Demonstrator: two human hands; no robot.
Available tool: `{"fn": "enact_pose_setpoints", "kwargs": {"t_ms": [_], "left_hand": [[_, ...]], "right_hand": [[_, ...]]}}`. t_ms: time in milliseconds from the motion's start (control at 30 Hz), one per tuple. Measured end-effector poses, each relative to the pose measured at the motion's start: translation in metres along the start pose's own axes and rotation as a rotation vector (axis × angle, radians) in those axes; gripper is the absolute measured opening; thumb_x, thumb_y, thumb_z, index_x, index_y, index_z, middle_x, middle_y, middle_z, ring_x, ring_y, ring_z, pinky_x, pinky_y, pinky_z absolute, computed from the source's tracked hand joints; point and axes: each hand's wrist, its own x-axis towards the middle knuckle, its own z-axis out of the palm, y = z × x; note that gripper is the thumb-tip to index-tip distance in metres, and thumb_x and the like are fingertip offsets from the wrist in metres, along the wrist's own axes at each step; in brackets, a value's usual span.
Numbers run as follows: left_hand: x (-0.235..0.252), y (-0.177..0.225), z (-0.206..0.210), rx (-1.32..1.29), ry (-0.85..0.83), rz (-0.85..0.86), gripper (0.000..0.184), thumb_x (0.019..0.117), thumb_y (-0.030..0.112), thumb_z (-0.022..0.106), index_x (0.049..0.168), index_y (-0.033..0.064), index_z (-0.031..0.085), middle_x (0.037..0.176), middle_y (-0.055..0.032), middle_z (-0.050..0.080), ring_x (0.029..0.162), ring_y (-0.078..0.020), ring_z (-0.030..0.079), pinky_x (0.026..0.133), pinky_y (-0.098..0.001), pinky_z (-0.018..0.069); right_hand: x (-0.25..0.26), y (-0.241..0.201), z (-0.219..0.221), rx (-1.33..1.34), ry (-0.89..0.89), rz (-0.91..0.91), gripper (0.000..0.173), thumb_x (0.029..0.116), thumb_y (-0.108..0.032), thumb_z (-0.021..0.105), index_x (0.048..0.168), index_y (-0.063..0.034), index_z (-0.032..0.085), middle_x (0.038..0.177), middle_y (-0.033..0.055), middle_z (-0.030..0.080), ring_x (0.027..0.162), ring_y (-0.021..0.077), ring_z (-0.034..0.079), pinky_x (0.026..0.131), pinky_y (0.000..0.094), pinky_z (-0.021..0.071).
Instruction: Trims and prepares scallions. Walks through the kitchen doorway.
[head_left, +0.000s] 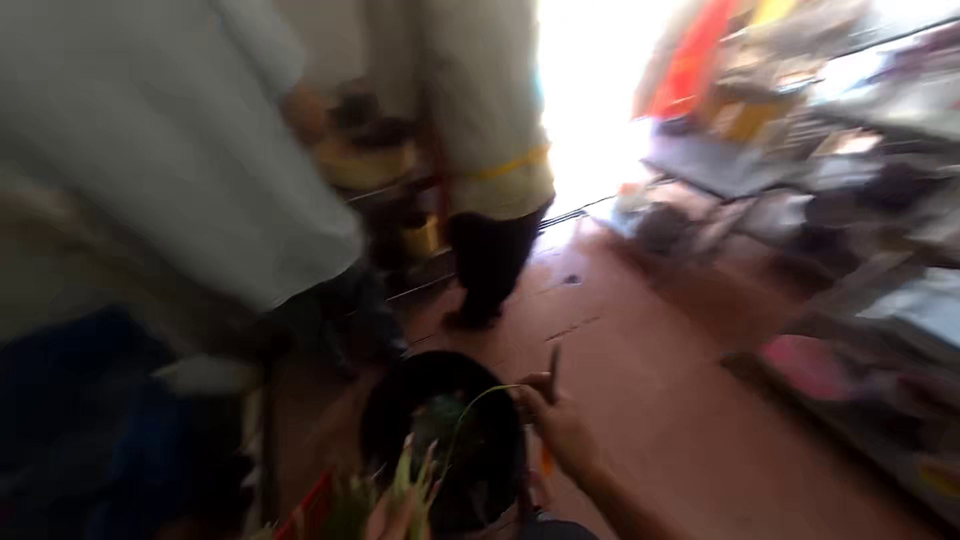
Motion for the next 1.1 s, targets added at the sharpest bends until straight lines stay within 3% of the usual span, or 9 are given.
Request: {"fn": "enact_pose_setpoints", "kwargs": {"t_ms": [100, 167, 267, 367, 433, 567, 767, 967, 1100], "left_hand": [[-0.008, 0.005, 0.01, -0.016, 0.136, -0.012, 0.023, 0.1082, 0.012, 0.04, 0.117, -0.002, 0.056, 0.076, -0.004, 0.061, 0.05, -0.0052, 0.051, 0.046, -0.0196, 0.0455], [-0.012, 0.003, 0.014, -0.04, 0.146, 0.019, 0.021, 0.1071, 0.009, 0.039, 0.114, -0.0025, 0.056, 0.076, -0.0052, 0.061, 0.048, -0.0049, 0.05, 0.043, -0.0181, 0.0439], [-0.011, 0.0, 0.019, 0.029, 0.182, 0.093, 0.018, 0.1054, 0.007, 0.042, 0.111, -0.0009, 0.056, 0.076, -0.0034, 0.06, 0.05, -0.0056, 0.05, 0.046, -0.0198, 0.0452], [-0.01, -0.004, 0.024, 0.138, 0.259, 0.178, 0.015, 0.1031, 0.007, 0.046, 0.109, -0.0005, 0.059, 0.074, -0.0014, 0.057, 0.05, -0.0066, 0.049, 0.045, -0.0209, 0.0444], [-0.009, -0.008, 0.028, 0.193, 0.275, 0.217, 0.014, 0.1023, 0.008, 0.048, 0.107, -0.0002, 0.06, 0.073, -0.0011, 0.057, 0.054, -0.0071, 0.051, 0.047, -0.0214, 0.0449], [-0.01, -0.009, 0.038, 0.248, 0.263, 0.266, 0.013, 0.1017, 0.005, 0.05, 0.104, -0.0001, 0.061, 0.072, -0.0005, 0.059, 0.06, -0.0073, 0.056, 0.055, -0.0214, 0.0483], [-0.01, -0.012, 0.039, 0.163, 0.24, 0.21, 0.013, 0.1014, 0.008, 0.05, 0.105, 0.0004, 0.061, 0.072, -0.0006, 0.058, 0.056, -0.0068, 0.053, 0.049, -0.0202, 0.0452], [-0.008, -0.014, 0.033, -0.125, 0.167, -0.001, 0.018, 0.1053, 0.012, 0.045, 0.111, 0.0011, 0.058, 0.069, -0.0011, 0.051, 0.045, -0.005, 0.041, 0.041, -0.0194, 0.0391], [-0.005, -0.009, 0.033, -0.174, 0.232, 0.005, 0.022, 0.1073, 0.011, 0.041, 0.117, -0.0021, 0.056, 0.069, -0.0024, 0.052, 0.043, -0.0048, 0.041, 0.039, -0.0185, 0.04]], "right_hand": [[0.017, 0.052, 0.018, -0.154, -0.036, 0.204, 0.018, 0.1022, -0.014, 0.057, 0.112, -0.001, 0.066, 0.084, 0.008, 0.068, 0.066, 0.0158, 0.063, 0.059, 0.0326, 0.0522], [0.024, 0.086, 0.031, -0.375, -0.195, 0.29, 0.026, 0.0994, -0.016, 0.058, 0.12, -0.0013, 0.065, 0.102, 0.0144, 0.07, 0.086, 0.0249, 0.07, 0.078, 0.0451, 0.0585], [0.021, 0.079, 0.053, -0.537, -0.393, 0.245, 0.04, 0.0955, -0.028, 0.063, 0.132, -0.0112, 0.066, 0.13, 0.0151, 0.063, 0.116, 0.0287, 0.063, 0.1, 0.0502, 0.0521], [-0.009, 0.02, 0.064, -0.207, -0.475, 0.143, 0.034, 0.0984, -0.037, 0.064, 0.119, -0.0117, 0.071, 0.103, 0.0027, 0.071, 0.084, 0.0121, 0.067, 0.074, 0.0308, 0.0577], [-0.023, -0.013, 0.065, 0.088, -0.591, 0.203, 0.03, 0.0977, -0.033, 0.067, 0.114, -0.0074, 0.071, 0.085, -0.0012, 0.069, 0.063, 0.0054, 0.058, 0.054, 0.0215, 0.0474], [-0.031, -0.034, 0.068, 0.204, -0.585, 0.247, 0.014, 0.096, -0.019, 0.07, 0.096, -0.0048, 0.07, 0.075, -0.0007, 0.07, 0.06, 0.0044, 0.06, 0.055, 0.0194, 0.0486], [-0.038, -0.021, 0.066, 0.219, -0.574, 0.101, 0.018, 0.103, -0.014, 0.058, 0.101, -0.003, 0.071, 0.08, -0.0002, 0.071, 0.064, 0.0049, 0.062, 0.059, 0.0203, 0.052], [-0.03, 0.001, 0.051, -0.266, -0.506, -0.342, 0.024, 0.1045, -0.019, 0.052, 0.102, -0.0031, 0.071, 0.087, 0.0046, 0.069, 0.078, 0.0098, 0.065, 0.074, 0.0276, 0.0562], [-0.018, -0.001, 0.035, -0.258, -0.428, -0.162, 0.022, 0.1032, -0.024, 0.054, 0.103, -0.0096, 0.071, 0.086, -0.0016, 0.068, 0.073, 0.0063, 0.063, 0.068, 0.0256, 0.0543]]}}
